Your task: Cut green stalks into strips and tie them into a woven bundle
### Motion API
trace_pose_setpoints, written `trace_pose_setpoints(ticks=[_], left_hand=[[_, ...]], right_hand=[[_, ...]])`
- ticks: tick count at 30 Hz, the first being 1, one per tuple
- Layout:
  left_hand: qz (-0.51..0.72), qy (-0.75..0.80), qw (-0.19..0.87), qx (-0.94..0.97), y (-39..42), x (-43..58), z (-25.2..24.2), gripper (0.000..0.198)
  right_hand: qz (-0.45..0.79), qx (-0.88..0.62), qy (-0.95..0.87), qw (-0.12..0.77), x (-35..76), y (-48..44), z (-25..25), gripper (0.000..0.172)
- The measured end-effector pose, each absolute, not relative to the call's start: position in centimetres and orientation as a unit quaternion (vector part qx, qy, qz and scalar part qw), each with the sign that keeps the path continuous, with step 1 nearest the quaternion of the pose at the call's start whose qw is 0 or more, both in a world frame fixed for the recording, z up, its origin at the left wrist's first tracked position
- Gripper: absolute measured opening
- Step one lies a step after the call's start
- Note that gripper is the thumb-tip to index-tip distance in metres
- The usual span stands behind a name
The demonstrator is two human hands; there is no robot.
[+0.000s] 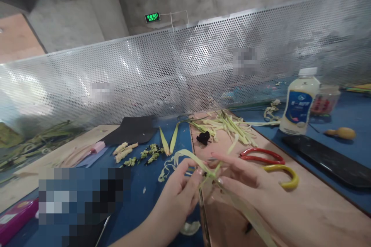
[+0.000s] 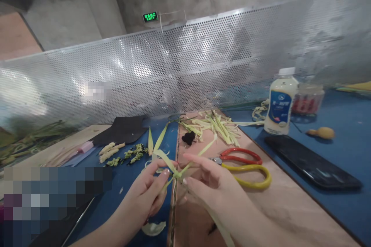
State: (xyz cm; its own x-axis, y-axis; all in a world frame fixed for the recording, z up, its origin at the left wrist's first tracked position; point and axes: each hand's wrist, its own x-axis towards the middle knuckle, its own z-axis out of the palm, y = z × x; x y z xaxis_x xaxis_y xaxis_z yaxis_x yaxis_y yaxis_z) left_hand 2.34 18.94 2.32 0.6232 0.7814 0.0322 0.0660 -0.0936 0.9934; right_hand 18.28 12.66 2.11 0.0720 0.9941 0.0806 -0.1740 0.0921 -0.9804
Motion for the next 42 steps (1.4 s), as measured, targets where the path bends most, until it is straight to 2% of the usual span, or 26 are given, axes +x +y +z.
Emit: trace_pose_setpoints(ticks=[3,10,17,27,42], left_hand=[[0.303,0.31,0.582,0.689,19.1,2.2,2.4,0.028],[0.301,0.307,0.509,0.746,19.0,2.1,2.1,0.019],[0.293,0.307,0.487,0.763,18.4,2.2,2.4,0.014],[0.254,0.267,0.549,0.75,18.2,2.6,2.2,0.021],[0.231,0.257,0.54,0.767,18.0,2.6,2.8,0.027]], right_hand=[[0.476,-0.466,-0.481,0.57,18.4,12.7,1.7,0.051],[0.454,-0.484,-0.523,0.535,17.7,12.0,2.1,0.059],[0.419,-0.519,-0.556,0.496,18.1,11.6,1.4,0.062],[0.435,-0.514,-0.564,0.477,18.2,11.8,1.0,0.07],[0.439,-0.502,-0.561,0.489,18.1,11.2,2.1,0.065]])
